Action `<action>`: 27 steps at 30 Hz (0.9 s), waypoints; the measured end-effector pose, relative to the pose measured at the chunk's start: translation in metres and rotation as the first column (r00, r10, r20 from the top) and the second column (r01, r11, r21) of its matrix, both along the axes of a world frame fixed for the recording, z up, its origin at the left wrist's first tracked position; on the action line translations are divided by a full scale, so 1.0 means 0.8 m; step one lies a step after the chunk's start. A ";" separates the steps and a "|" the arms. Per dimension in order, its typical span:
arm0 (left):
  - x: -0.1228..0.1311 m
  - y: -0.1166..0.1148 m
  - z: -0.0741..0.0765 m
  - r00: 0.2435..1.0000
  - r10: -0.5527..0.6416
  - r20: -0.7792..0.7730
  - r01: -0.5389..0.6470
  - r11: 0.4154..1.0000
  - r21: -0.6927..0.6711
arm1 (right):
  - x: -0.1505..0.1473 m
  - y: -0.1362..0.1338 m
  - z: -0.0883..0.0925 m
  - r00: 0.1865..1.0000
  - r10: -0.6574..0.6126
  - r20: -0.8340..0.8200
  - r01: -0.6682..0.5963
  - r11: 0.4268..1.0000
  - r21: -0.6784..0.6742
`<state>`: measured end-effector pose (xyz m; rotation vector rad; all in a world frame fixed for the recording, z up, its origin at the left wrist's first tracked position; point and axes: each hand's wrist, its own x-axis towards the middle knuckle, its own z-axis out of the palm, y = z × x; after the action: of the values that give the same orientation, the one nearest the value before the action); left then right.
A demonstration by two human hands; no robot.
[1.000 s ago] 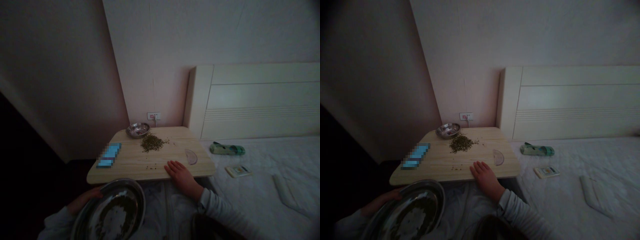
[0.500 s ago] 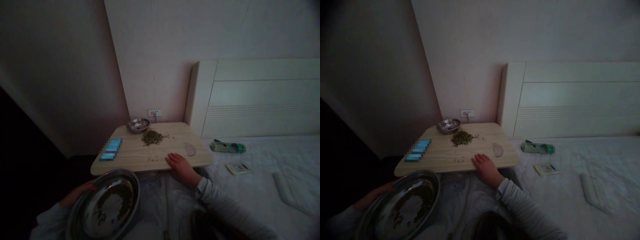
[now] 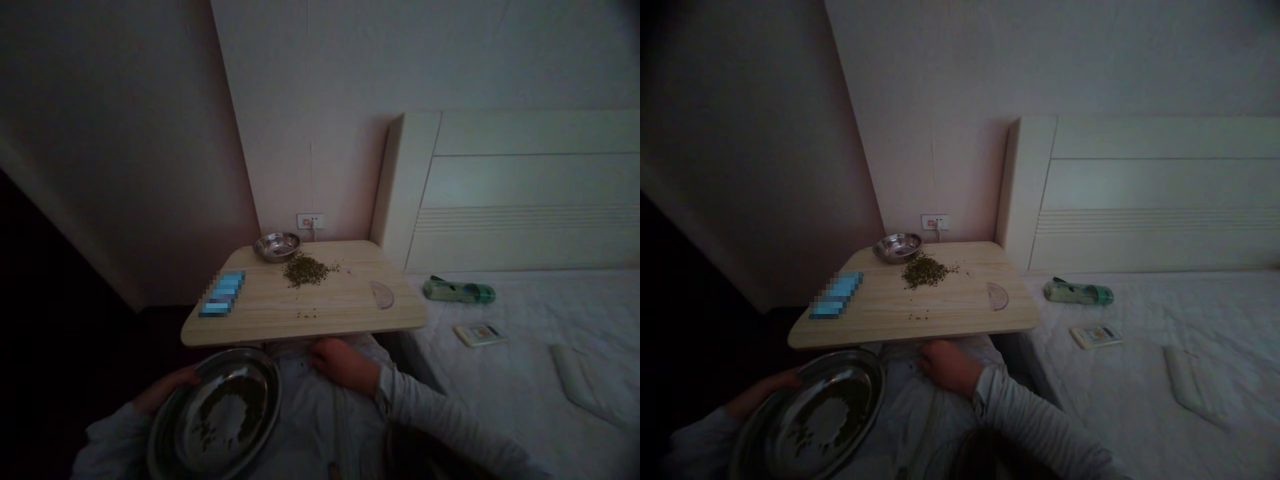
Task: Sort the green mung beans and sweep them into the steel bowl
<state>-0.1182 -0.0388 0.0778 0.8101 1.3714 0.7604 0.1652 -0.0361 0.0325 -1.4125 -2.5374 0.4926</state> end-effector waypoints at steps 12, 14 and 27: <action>-0.024 0.015 -0.026 0.991 -0.106 0.085 0.110 0.993 -0.052 | -0.024 0.023 -0.012 0.970 0.211 0.120 -0.205 0.977 -0.064; -0.025 0.016 -0.023 0.981 -0.147 0.125 0.156 0.985 -0.070 | -0.027 0.023 -0.011 0.964 0.224 0.144 -0.218 0.975 -0.051; -0.019 0.016 -0.016 0.972 -0.166 0.169 0.172 0.985 -0.021 | -0.018 -0.006 0.028 0.998 0.049 0.037 -0.049 0.999 0.016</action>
<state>-0.1331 -0.0259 0.0648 0.8054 1.1482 0.6538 0.1507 -0.0412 0.0552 -1.3686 -2.6041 0.4563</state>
